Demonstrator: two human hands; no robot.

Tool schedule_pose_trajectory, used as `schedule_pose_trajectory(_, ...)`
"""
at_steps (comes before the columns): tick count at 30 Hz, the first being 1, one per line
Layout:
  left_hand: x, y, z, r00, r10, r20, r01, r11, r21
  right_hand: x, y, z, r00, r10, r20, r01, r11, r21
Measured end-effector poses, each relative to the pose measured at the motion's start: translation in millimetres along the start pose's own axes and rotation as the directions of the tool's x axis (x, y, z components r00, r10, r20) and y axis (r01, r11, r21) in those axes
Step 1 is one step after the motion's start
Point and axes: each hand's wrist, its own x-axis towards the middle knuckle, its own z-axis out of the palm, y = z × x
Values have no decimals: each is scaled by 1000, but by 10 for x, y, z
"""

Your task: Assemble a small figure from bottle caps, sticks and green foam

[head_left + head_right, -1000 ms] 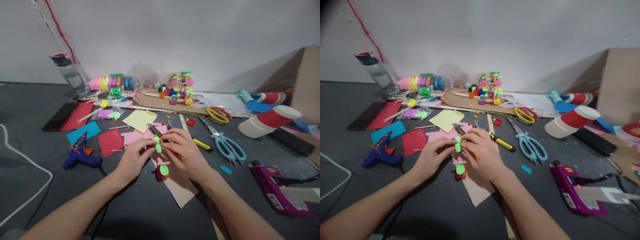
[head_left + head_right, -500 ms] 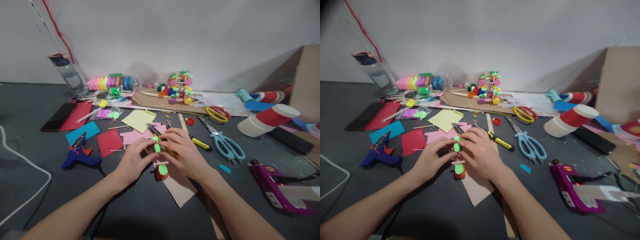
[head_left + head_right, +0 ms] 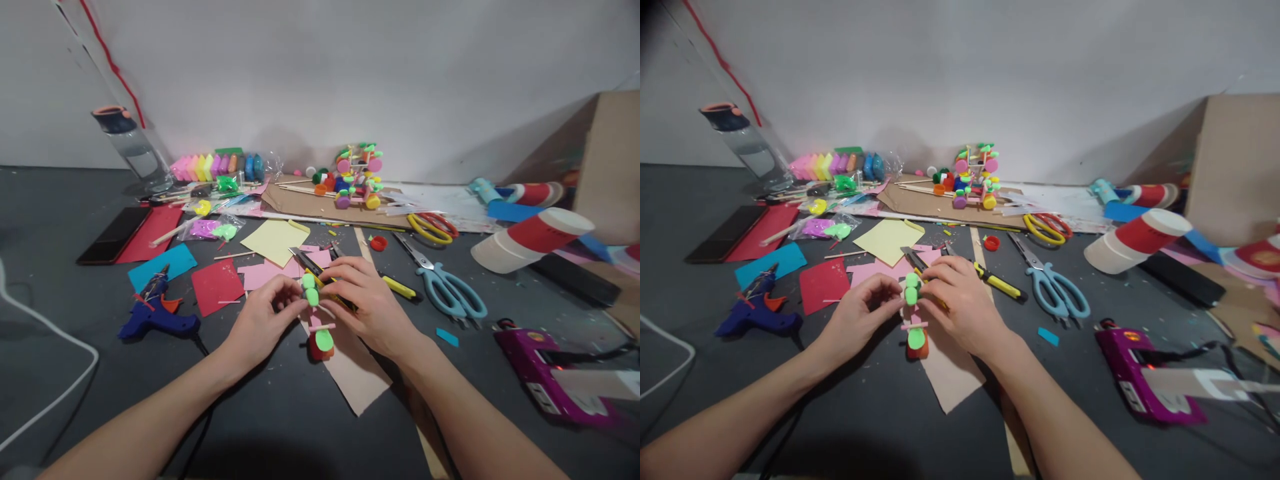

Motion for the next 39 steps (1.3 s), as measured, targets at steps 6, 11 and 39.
schedule_pose_trajectory(6,4,20,13,999,-22,33,23,999,-45,17,-20,13,1000,-11,-12,11,1000,6)
schedule_pose_trajectory(11,2,23,12,999,-28,36,30,998,-55,15,-25,7,1000,-9,-12,10,1000,6)
schedule_pose_trajectory(39,2,-6,25,996,79,28,-80,996,37,-8,-2,31,1000,-1,26,1,1000,3)
